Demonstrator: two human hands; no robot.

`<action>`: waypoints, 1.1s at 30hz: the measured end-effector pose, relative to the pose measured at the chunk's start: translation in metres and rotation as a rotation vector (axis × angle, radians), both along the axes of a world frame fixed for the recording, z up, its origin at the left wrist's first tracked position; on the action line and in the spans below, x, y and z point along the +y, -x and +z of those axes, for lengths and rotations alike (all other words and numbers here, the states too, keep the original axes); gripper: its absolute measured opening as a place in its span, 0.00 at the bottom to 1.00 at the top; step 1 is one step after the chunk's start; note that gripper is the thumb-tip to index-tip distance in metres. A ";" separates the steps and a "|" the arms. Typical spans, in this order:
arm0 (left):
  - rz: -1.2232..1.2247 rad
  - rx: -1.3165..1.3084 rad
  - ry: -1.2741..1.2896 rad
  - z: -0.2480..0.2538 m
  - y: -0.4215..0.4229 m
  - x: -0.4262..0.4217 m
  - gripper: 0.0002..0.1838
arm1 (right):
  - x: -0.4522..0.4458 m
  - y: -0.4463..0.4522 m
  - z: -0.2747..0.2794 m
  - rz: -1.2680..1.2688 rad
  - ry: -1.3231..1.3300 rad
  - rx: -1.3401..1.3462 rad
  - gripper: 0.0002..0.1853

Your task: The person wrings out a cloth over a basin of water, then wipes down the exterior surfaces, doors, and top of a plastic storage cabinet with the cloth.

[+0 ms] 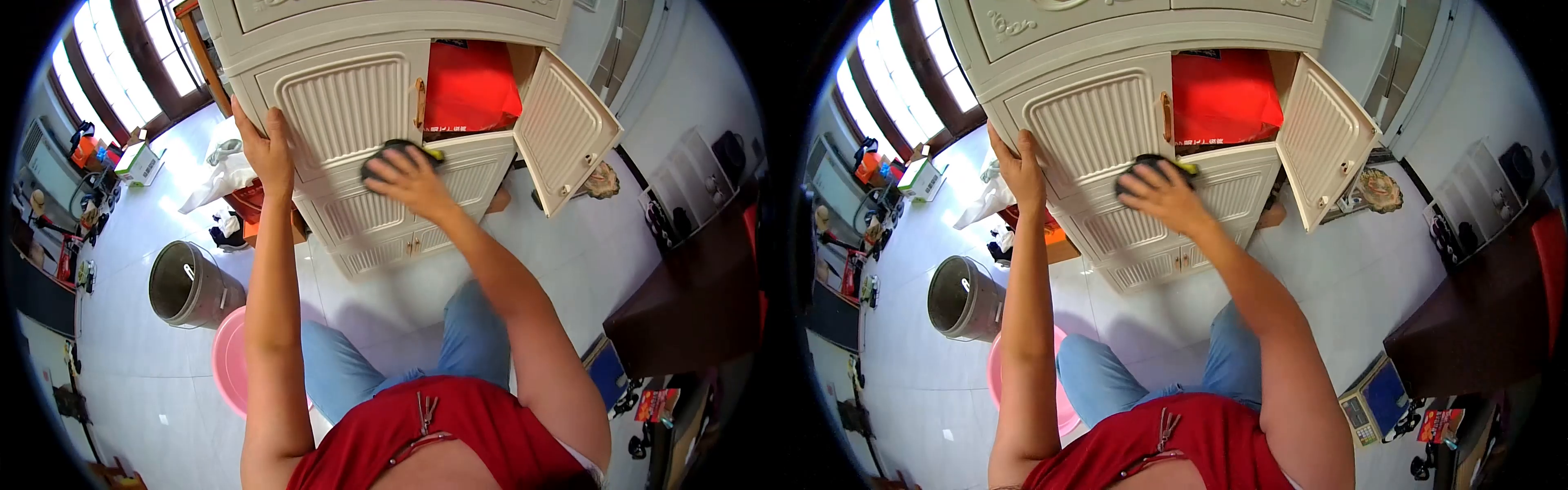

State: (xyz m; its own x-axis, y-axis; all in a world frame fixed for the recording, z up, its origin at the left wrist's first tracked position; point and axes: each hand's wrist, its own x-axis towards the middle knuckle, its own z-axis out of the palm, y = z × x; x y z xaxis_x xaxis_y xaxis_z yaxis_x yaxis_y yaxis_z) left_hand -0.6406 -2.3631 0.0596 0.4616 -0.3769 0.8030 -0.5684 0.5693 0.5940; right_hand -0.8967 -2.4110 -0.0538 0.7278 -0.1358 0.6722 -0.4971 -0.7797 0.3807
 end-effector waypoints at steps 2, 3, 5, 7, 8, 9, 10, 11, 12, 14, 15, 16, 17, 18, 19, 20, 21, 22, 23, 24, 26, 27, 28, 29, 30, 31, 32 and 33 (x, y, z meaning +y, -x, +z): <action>0.070 -0.034 0.003 -0.007 -0.004 -0.006 0.37 | -0.018 0.041 -0.019 -0.092 -0.060 -0.158 0.23; 0.097 -0.033 0.015 -0.007 -0.001 -0.007 0.37 | -0.020 0.057 -0.024 -0.136 -0.069 -0.309 0.24; 0.150 -0.023 0.042 -0.005 0.006 -0.007 0.38 | -0.020 0.075 -0.032 -0.342 -0.150 -0.464 0.30; 0.227 -0.053 0.049 -0.005 0.008 -0.008 0.38 | -0.022 0.076 -0.038 -0.461 -0.186 -0.622 0.33; 0.266 -0.072 0.053 -0.006 0.009 -0.009 0.39 | -0.022 0.063 -0.038 -0.485 -0.198 -0.695 0.34; 0.287 -0.074 0.067 -0.006 0.011 -0.010 0.39 | -0.021 0.048 -0.038 -0.510 -0.208 -0.771 0.35; 0.308 -0.090 0.075 -0.007 0.011 -0.011 0.39 | -0.015 0.033 -0.037 -0.550 -0.261 -0.798 0.33; 0.329 -0.107 0.082 -0.008 0.010 -0.011 0.39 | -0.008 0.019 -0.036 -0.502 -0.252 -0.742 0.31; 0.351 -0.123 0.090 -0.008 0.010 -0.011 0.39 | -0.002 0.006 -0.035 -0.453 -0.242 -0.685 0.29; 0.353 -0.134 0.096 -0.009 0.011 -0.011 0.39 | 0.013 -0.011 -0.040 -0.418 -0.249 -0.609 0.30; 0.356 -0.137 0.088 -0.011 0.009 -0.011 0.40 | 0.008 -0.006 -0.044 -0.390 -0.239 -0.613 0.30; 0.361 -0.140 0.081 -0.012 0.008 -0.012 0.40 | 0.003 0.004 -0.045 -0.413 -0.213 -0.582 0.29; 0.321 -0.126 0.076 -0.013 0.008 -0.011 0.41 | -0.002 0.017 -0.047 -0.434 -0.189 -0.549 0.29; 0.317 -0.131 0.087 -0.013 0.009 -0.012 0.41 | -0.008 0.030 -0.048 -0.453 -0.165 -0.517 0.29; 0.316 -0.135 0.098 -0.013 0.010 -0.012 0.41 | -0.015 0.043 -0.048 -0.495 -0.180 -0.590 0.28; 0.316 -0.140 0.109 -0.012 0.010 -0.012 0.42 | -0.023 0.056 -0.047 -0.562 -0.209 -0.657 0.30; 0.332 -0.140 0.098 -0.012 0.009 -0.012 0.42 | -0.030 0.069 -0.046 -0.613 -0.228 -0.725 0.31; 0.348 -0.140 0.087 -0.012 0.009 -0.012 0.42 | -0.032 0.076 -0.043 -0.664 -0.248 -0.792 0.32; 0.362 -0.139 0.077 -0.011 0.009 -0.012 0.42 | -0.033 0.076 -0.042 -0.648 -0.279 -0.871 0.33; 0.376 -0.140 0.077 -0.011 0.010 -0.012 0.43 | -0.033 0.077 -0.041 -0.632 -0.310 -0.948 0.34; 0.398 -0.141 0.076 -0.009 0.016 -0.011 0.43 | -0.032 0.072 -0.040 -0.634 -0.389 -1.069 0.36; 0.415 -0.137 0.068 -0.008 0.019 -0.011 0.43 | -0.030 0.060 -0.040 -0.651 -0.437 -1.112 0.36; 0.433 -0.133 0.061 -0.007 0.019 -0.010 0.44 | -0.027 0.045 -0.040 -0.667 -0.485 -1.156 0.36; 0.451 -0.132 0.054 -0.007 0.020 -0.010 0.44 | -0.017 0.032 -0.039 -0.663 -0.473 -1.112 0.36; 0.431 -0.132 0.078 -0.007 0.020 -0.010 0.44 | -0.007 0.022 -0.043 -0.599 -0.513 -1.079 0.35; 0.411 -0.133 0.103 -0.007 0.020 -0.012 0.44 | -0.001 0.013 -0.054 -0.561 -0.513 -0.992 0.35; 0.391 -0.133 0.127 -0.008 0.019 -0.014 0.44 | 0.005 0.008 -0.064 -0.524 -0.514 -0.905 0.34; 0.400 -0.167 0.131 -0.010 0.018 -0.014 0.44 | 0.011 0.011 -0.074 -0.488 -0.488 -0.803 0.34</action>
